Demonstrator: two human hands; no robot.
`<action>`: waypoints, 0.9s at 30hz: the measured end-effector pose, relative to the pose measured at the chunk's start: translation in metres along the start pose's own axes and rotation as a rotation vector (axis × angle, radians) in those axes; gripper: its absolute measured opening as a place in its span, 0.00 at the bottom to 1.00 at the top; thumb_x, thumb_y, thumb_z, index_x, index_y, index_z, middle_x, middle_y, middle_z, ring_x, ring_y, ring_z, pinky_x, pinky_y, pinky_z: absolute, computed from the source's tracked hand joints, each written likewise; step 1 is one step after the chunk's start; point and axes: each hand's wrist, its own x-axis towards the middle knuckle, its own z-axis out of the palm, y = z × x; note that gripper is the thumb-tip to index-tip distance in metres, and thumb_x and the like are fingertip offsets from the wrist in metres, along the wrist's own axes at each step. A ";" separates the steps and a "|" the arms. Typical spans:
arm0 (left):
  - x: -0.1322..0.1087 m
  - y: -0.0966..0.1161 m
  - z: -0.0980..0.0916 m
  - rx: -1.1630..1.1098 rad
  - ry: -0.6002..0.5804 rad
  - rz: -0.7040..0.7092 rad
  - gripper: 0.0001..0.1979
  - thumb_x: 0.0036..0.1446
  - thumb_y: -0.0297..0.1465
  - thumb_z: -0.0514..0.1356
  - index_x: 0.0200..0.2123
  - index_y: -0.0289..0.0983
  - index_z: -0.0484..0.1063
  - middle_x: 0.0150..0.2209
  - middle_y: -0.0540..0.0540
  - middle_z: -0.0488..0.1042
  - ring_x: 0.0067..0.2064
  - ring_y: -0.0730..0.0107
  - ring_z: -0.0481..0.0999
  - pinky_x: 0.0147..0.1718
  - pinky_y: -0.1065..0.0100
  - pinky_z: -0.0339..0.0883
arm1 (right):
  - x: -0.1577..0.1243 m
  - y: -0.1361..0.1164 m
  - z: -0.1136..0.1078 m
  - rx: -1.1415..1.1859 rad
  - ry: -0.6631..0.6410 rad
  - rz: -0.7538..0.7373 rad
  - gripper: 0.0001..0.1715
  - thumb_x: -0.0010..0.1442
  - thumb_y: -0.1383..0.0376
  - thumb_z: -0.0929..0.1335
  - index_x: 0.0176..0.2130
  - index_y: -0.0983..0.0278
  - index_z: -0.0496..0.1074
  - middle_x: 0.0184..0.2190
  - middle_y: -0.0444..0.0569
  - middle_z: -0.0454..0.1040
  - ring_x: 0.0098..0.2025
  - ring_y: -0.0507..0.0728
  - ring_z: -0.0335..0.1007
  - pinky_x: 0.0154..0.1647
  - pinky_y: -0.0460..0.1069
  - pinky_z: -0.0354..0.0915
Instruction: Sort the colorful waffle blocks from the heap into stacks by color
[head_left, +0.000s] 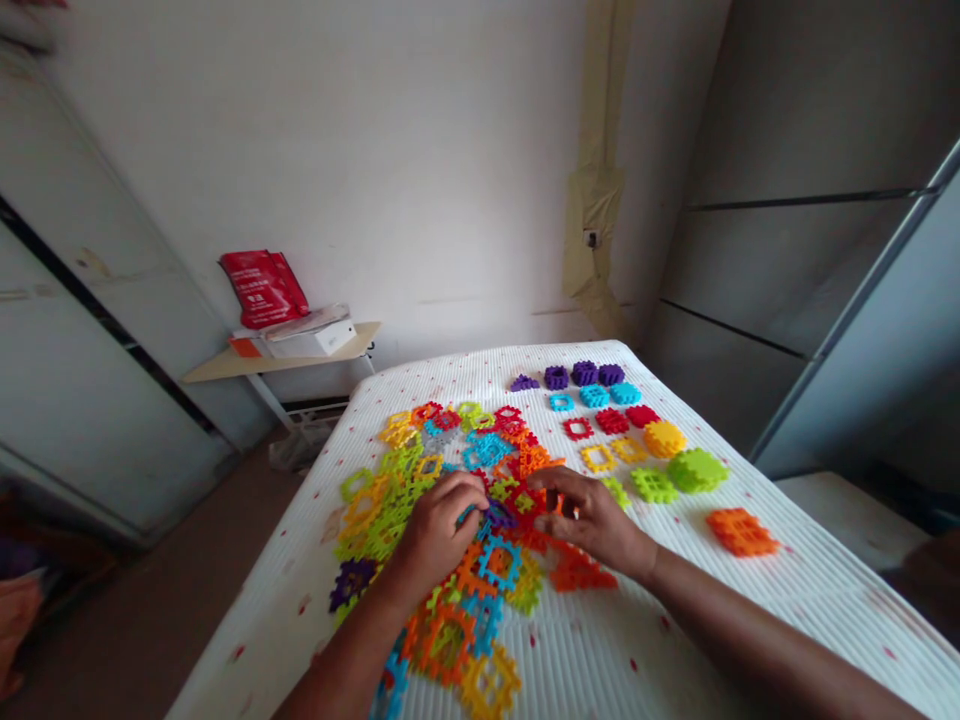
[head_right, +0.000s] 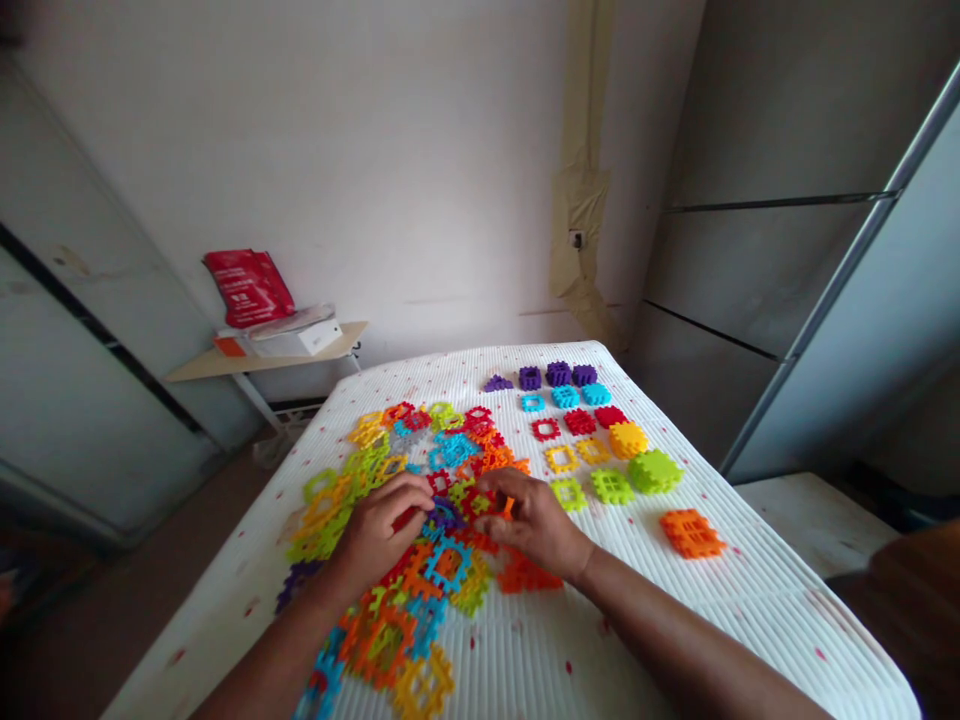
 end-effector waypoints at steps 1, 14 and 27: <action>-0.001 0.000 0.001 0.001 0.012 0.028 0.10 0.51 0.18 0.53 0.30 0.37 0.69 0.33 0.47 0.72 0.37 0.72 0.72 0.38 0.70 0.67 | 0.006 -0.002 0.001 0.034 -0.029 0.018 0.22 0.53 0.57 0.70 0.45 0.64 0.70 0.40 0.51 0.72 0.33 0.52 0.66 0.30 0.45 0.63; -0.010 0.007 0.001 0.088 0.176 0.197 0.11 0.52 0.17 0.55 0.33 0.37 0.70 0.35 0.47 0.72 0.39 0.74 0.74 0.42 0.71 0.69 | 0.027 -0.017 0.013 0.118 -0.286 -0.021 0.28 0.47 0.62 0.74 0.48 0.65 0.70 0.40 0.49 0.72 0.37 0.53 0.66 0.38 0.47 0.64; -0.019 -0.036 -0.051 0.411 0.449 -0.004 0.07 0.53 0.26 0.59 0.36 0.39 0.72 0.40 0.47 0.73 0.41 0.69 0.74 0.45 0.67 0.67 | 0.145 0.061 -0.086 -0.888 -0.043 0.228 0.33 0.49 0.69 0.70 0.55 0.61 0.66 0.50 0.51 0.71 0.51 0.58 0.65 0.51 0.48 0.60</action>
